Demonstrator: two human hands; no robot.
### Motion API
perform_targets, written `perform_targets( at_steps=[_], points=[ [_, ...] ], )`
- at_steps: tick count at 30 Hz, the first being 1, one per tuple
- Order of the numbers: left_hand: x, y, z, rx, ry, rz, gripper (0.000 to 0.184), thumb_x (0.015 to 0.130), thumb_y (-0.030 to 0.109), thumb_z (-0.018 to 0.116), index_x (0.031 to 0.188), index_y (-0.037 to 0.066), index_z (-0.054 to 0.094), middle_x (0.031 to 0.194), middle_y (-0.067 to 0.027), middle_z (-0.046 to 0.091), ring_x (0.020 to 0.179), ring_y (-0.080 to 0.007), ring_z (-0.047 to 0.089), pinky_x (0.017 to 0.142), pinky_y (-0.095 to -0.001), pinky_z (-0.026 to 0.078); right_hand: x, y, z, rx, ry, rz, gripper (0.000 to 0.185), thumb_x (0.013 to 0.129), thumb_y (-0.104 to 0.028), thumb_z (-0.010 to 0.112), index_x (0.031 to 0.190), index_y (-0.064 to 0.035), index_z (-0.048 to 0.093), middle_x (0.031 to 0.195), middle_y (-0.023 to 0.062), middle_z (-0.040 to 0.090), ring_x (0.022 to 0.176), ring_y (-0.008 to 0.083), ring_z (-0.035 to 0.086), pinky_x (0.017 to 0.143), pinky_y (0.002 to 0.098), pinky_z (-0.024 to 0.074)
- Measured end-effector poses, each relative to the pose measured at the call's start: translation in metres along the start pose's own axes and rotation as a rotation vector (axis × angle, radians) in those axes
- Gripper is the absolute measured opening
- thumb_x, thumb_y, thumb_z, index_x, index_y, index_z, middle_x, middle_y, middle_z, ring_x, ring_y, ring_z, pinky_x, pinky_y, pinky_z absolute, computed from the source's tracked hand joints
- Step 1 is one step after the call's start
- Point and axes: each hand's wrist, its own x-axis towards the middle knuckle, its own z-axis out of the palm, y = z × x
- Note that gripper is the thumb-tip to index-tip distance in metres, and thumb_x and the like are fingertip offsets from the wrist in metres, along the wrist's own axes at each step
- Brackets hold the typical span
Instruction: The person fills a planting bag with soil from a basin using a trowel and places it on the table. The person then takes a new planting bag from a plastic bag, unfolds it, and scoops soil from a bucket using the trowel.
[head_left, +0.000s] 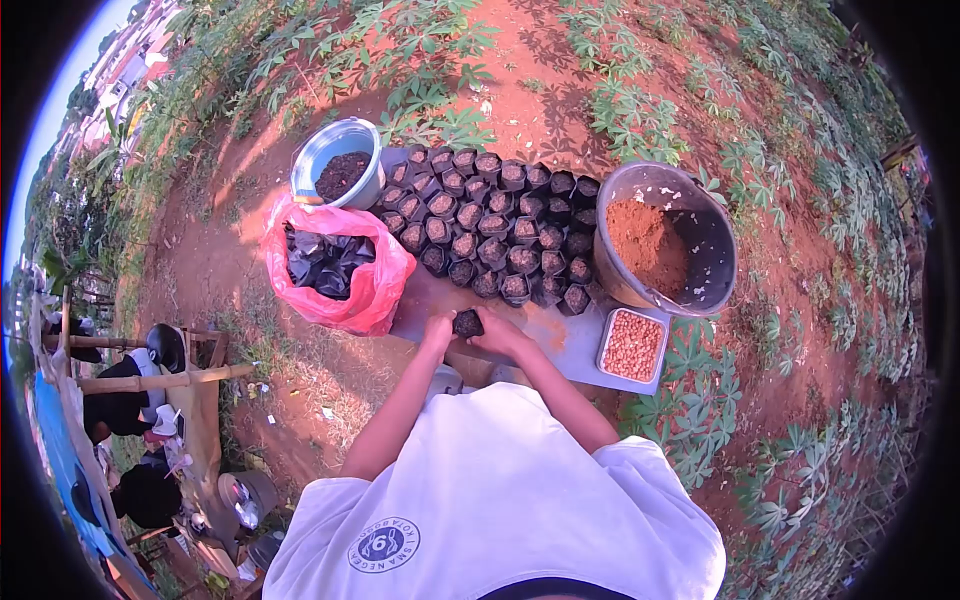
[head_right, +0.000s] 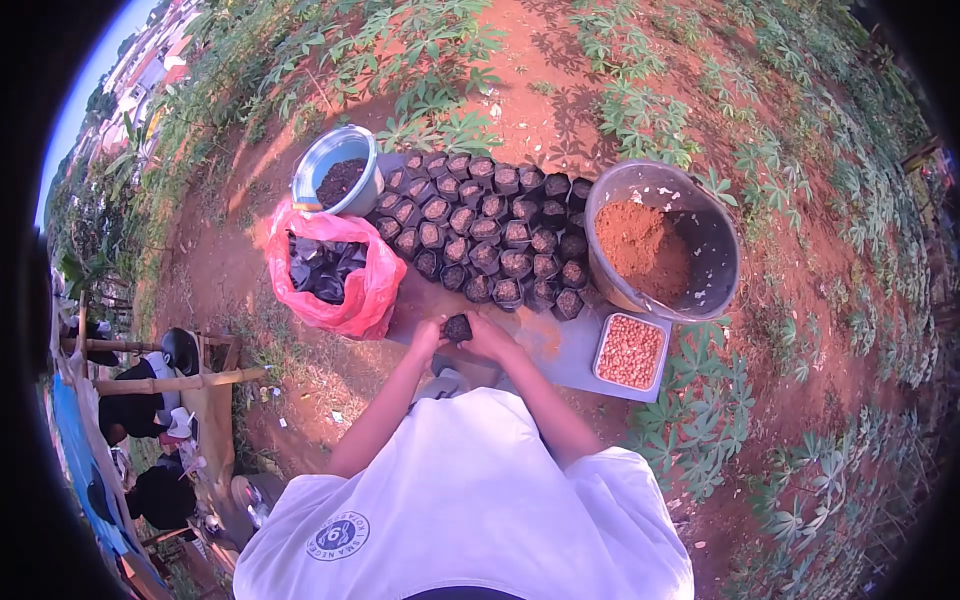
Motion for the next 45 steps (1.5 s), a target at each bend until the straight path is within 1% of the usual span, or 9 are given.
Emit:
perform_targets(
  at_steps=[7,14,16,20,22,29,35,36,45],
  points=[
    [-0.003,0.019,-0.012,0.055,0.067,-0.017,0.044,0.093,0.031,0.053,0.118,-0.004,0.062,0.114,-0.0150,0.063,0.105,-0.0259,0.062,0.086,-0.0413,0.053,0.022,0.011,0.020,0.049,0.033,-0.058,0.071,0.075,-0.020,0.078,0.134,0.0026,0.045,0.130,0.0258,0.055,0.120,0.0379,0.055,0.101,0.0428,0.0449],
    [-0.011,0.032,-0.035,0.266,0.034,-0.002,0.041,0.092,0.029,0.055,0.118,-0.001,0.062,0.112,-0.0145,0.065,0.102,-0.0268,0.064,0.084,-0.0402,0.053,0.011,0.006,0.012,0.048,0.005,0.023,0.076,0.075,-0.019,0.078,0.139,0.0018,0.042,0.116,0.0198,0.059,0.105,0.0314,0.061,0.093,0.0375,0.0490],
    [-0.027,0.046,-0.046,0.574,0.144,0.294,0.036,0.091,0.024,0.057,0.118,-0.001,0.061,0.107,-0.0165,0.065,0.101,-0.0299,0.064,0.086,-0.0389,0.052,0.006,0.002,0.012,0.089,-0.022,0.090,0.077,0.075,-0.019,0.079,0.139,0.0017,0.042,0.113,0.0182,0.060,0.100,0.0290,0.062,0.091,0.0359,0.0502],
    [-0.073,0.089,-0.063,0.651,0.157,0.411,0.037,0.091,0.018,0.058,0.122,-0.002,0.057,0.111,-0.0206,0.062,0.105,-0.0331,0.062,0.092,-0.0391,0.049,0.008,0.011,0.026,0.316,-0.085,0.221,0.077,0.080,-0.017,0.077,0.144,-0.0009,0.036,0.112,0.0143,0.061,0.093,0.0211,0.063,0.084,0.0327,0.0524],
    [-0.080,0.098,-0.074,0.642,0.162,0.661,0.040,0.091,0.014,0.057,0.127,-0.002,0.054,0.119,-0.0223,0.057,0.112,-0.0357,0.058,0.097,-0.0409,0.045,0.012,0.012,0.035,0.414,-0.075,0.259,0.078,0.082,-0.016,0.076,0.145,-0.0019,0.034,0.112,0.0131,0.062,0.092,0.0191,0.063,0.083,0.0318,0.0528],
    [-0.048,0.129,-0.110,0.824,0.199,0.797,0.048,0.089,0.015,0.058,0.133,-0.003,0.048,0.122,-0.0235,0.053,0.116,-0.0398,0.054,0.100,-0.0425,0.043,0.035,-0.004,0.045,0.699,-0.032,0.379,0.074,0.085,-0.011,0.073,0.147,-0.0035,0.033,0.110,0.0099,0.063,0.094,0.0159,0.063,0.080,0.0295,0.0521],
    [-0.001,0.133,-0.146,0.890,0.145,0.743,0.052,0.086,0.012,0.062,0.133,-0.006,0.047,0.117,-0.0203,0.055,0.112,-0.0335,0.057,0.098,-0.0394,0.045,0.069,-0.020,0.076,0.789,0.089,0.366,0.078,0.082,-0.013,0.075,0.147,-0.0008,0.032,0.102,0.0088,0.066,0.085,0.0151,0.063,0.074,0.0291,0.0519],
    [0.001,0.136,-0.150,0.852,0.107,0.704,0.052,0.087,0.016,0.062,0.131,-0.007,0.046,0.124,-0.0256,0.051,0.118,-0.0415,0.052,0.101,-0.0448,0.043,0.071,-0.027,0.082,0.809,0.110,0.385,0.078,0.083,-0.014,0.075,0.147,-0.0013,0.032,0.103,0.0088,0.065,0.087,0.0151,0.063,0.075,0.0292,0.0518],
    [0.024,0.146,-0.194,0.848,-0.024,0.759,0.056,0.085,0.015,0.065,0.133,-0.006,0.044,0.126,-0.0261,0.050,0.119,-0.0424,0.051,0.102,-0.0443,0.043,0.108,-0.062,0.107,0.831,0.219,0.420,0.072,0.087,-0.009,0.070,0.147,-0.0024,0.030,0.112,0.0116,0.061,0.097,0.0183,0.065,0.080,0.0308,0.0518]
  ],
)
